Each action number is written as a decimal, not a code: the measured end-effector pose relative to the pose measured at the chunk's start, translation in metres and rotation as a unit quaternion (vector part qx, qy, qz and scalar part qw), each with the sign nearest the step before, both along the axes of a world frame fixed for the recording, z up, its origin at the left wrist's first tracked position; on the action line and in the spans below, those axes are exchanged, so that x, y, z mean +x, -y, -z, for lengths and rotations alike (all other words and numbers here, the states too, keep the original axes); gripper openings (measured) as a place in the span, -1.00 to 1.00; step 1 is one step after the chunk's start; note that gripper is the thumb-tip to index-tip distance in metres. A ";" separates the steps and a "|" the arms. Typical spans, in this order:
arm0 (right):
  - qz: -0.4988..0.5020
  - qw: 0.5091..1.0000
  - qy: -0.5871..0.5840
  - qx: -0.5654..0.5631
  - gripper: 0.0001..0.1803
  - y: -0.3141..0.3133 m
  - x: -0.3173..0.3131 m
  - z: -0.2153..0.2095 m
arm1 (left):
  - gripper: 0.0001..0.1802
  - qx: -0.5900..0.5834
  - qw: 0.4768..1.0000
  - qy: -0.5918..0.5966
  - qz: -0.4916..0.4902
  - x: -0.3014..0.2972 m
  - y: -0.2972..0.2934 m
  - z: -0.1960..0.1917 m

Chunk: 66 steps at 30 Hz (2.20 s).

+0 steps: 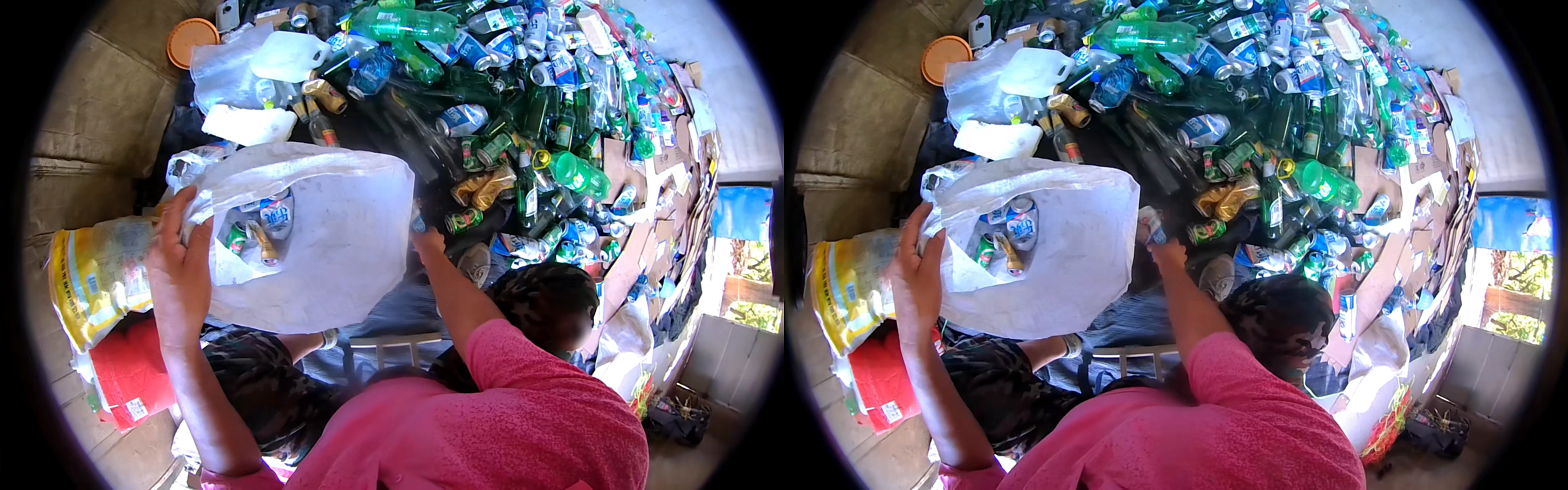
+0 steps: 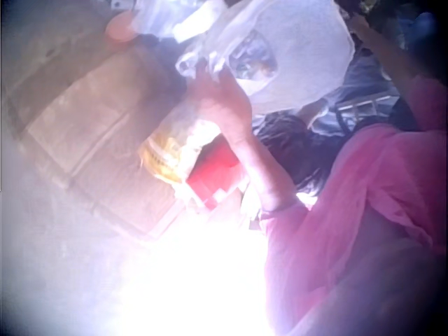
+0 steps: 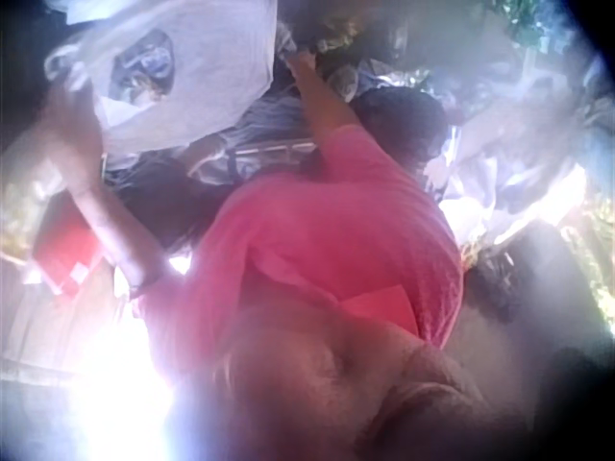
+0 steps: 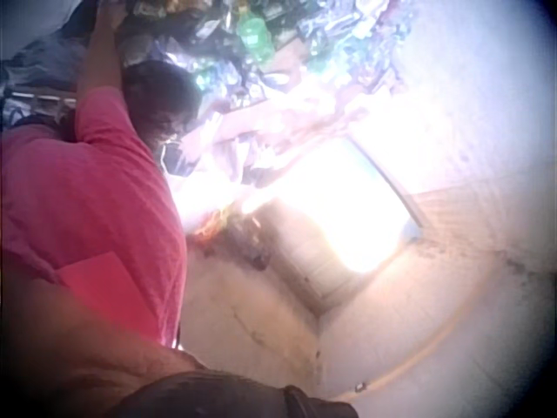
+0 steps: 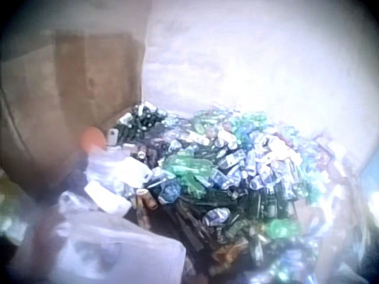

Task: The person picks up plastic bottles and aluminum cans by hand from a pile on a tarp and places them into a white plastic bag.

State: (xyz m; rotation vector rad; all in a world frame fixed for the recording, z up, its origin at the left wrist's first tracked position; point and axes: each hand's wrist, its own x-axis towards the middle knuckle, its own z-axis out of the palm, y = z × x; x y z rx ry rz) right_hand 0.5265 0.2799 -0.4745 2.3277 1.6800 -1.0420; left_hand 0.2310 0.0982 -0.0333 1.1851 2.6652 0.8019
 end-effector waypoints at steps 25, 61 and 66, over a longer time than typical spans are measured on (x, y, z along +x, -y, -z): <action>0.171 0.856 -0.447 0.195 -0.58 -0.028 0.085 -0.240 | -0.50 -0.055 0.995 0.010 0.080 0.017 -0.034 0.044; -0.425 0.876 -0.203 0.103 -0.90 0.039 0.135 -0.058 | -0.58 -0.093 0.975 0.028 0.198 0.042 -0.025 0.039; -0.382 0.897 -0.223 -0.017 -0.90 0.056 0.093 -0.092 | -0.52 -0.128 0.976 0.051 0.166 0.050 -0.020 0.026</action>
